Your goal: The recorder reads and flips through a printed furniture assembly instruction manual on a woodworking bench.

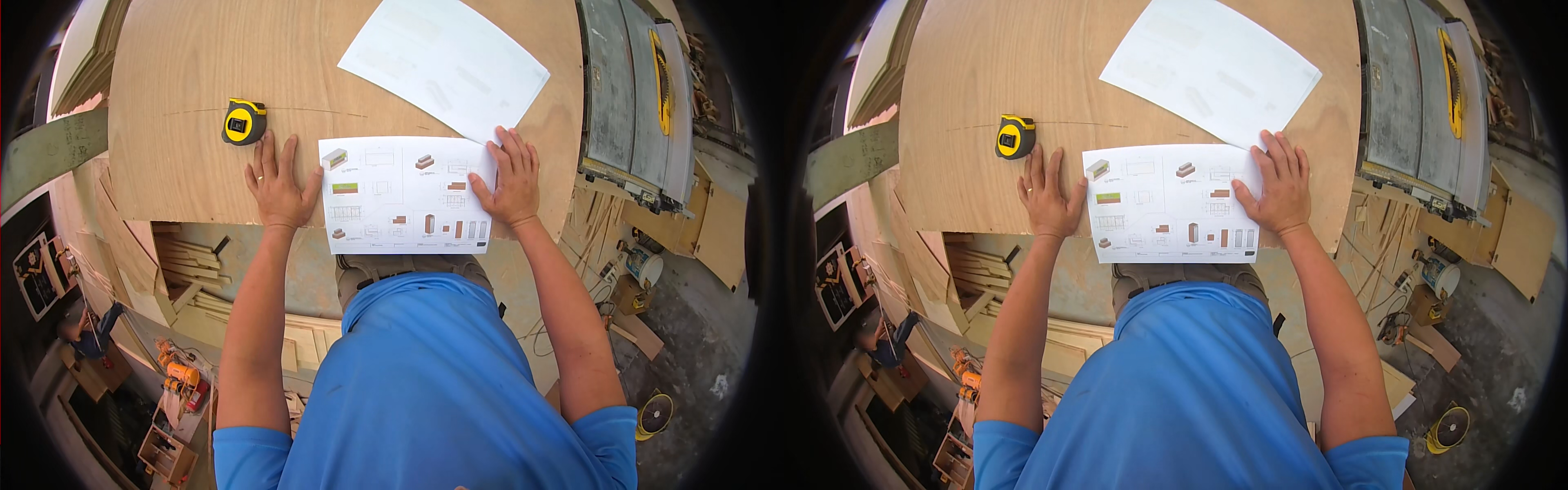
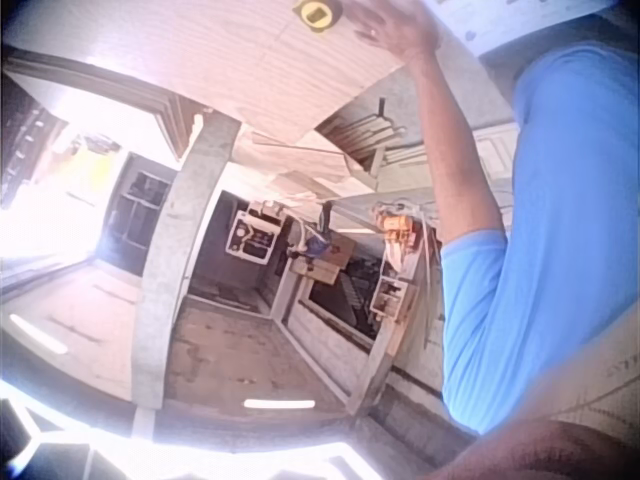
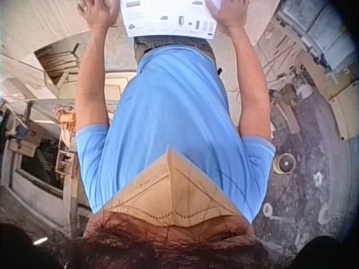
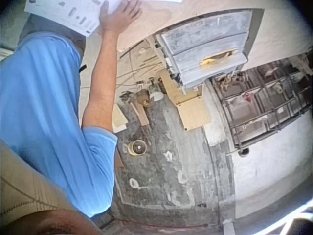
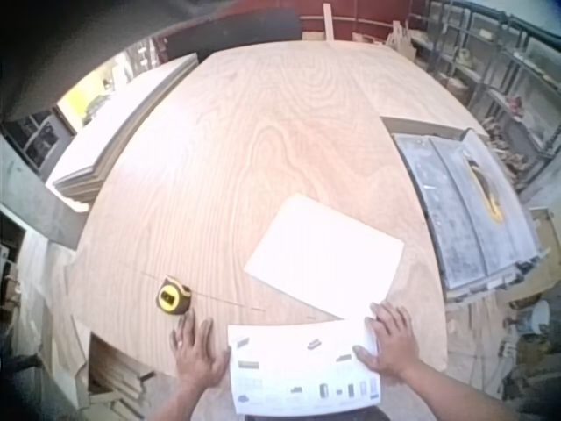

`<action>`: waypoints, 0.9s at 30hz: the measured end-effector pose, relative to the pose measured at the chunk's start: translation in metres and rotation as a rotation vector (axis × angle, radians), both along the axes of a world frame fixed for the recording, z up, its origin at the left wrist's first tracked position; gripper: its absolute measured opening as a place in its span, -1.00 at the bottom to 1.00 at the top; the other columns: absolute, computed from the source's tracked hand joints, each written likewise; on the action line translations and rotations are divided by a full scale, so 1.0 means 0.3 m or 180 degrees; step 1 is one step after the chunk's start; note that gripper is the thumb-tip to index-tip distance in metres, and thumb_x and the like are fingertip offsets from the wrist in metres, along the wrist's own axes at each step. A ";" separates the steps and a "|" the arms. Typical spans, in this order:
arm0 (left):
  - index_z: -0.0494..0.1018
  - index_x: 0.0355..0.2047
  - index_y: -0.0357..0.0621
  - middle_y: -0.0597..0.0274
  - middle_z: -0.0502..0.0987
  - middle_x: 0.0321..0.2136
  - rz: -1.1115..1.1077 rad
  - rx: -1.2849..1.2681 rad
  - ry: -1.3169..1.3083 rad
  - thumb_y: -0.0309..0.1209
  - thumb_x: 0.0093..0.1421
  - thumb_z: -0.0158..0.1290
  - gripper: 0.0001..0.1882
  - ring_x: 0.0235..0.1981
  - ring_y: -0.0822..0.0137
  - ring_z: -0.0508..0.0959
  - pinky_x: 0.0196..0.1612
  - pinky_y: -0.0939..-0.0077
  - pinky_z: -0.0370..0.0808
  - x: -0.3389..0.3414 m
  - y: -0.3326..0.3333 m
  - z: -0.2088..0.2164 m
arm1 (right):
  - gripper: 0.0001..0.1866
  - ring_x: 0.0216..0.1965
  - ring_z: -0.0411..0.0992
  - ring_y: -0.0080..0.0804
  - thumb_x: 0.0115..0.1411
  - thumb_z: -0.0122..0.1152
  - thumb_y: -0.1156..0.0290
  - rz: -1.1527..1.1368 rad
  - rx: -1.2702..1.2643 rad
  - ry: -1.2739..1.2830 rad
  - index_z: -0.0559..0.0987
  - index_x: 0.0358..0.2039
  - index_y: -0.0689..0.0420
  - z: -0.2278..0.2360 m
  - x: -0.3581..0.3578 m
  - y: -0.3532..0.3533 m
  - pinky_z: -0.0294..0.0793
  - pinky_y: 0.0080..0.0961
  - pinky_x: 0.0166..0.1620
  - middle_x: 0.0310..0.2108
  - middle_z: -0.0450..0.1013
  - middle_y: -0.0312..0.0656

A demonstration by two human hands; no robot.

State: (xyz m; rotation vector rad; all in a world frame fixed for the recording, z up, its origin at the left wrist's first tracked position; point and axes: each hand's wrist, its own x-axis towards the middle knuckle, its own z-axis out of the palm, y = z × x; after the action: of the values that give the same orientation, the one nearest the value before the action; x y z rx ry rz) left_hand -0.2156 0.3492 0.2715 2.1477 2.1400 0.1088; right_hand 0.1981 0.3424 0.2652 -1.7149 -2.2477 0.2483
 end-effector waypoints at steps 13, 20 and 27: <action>0.23 0.42 0.26 0.13 0.02 0.53 -0.0039 0.0082 -0.0058 0.13 0.22 0.11 -0.21 0.54 0.06 -0.03 0.46 -0.25 -0.20 -0.013 -0.006 -0.015 | -0.59 0.44 0.16 -0.19 0.27 0.08 0.31 -0.0046 0.0035 0.0017 0.56 0.11 0.08 -0.027 0.008 -0.003 0.00 0.00 0.45 0.36 0.31 -0.16; 0.24 0.42 0.27 0.14 0.02 0.53 -0.0046 0.0075 -0.0048 0.15 0.23 0.09 -0.22 0.54 0.07 -0.02 0.46 -0.24 -0.20 -0.006 0.001 -0.019 | -0.60 0.44 0.16 -0.20 0.26 0.09 0.31 -0.0063 0.0062 0.0016 0.56 0.10 0.07 -0.024 0.010 0.000 0.00 -0.01 0.45 0.36 0.31 -0.17; 0.22 0.42 0.28 0.14 0.02 0.53 -0.0029 0.0098 -0.0034 0.16 0.22 0.09 -0.21 0.54 0.06 -0.02 0.47 -0.24 -0.20 -0.007 -0.001 -0.020 | -0.59 0.44 0.16 -0.20 0.26 0.09 0.31 -0.0067 0.0025 0.0016 0.56 0.10 0.06 -0.023 0.009 0.002 -0.01 -0.01 0.46 0.36 0.31 -0.17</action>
State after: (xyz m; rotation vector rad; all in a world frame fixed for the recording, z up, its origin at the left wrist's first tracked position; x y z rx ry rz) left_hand -0.2177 0.3491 0.2656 2.1683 2.1363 0.1531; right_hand 0.2009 0.3429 0.2584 -1.7311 -2.2230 0.2385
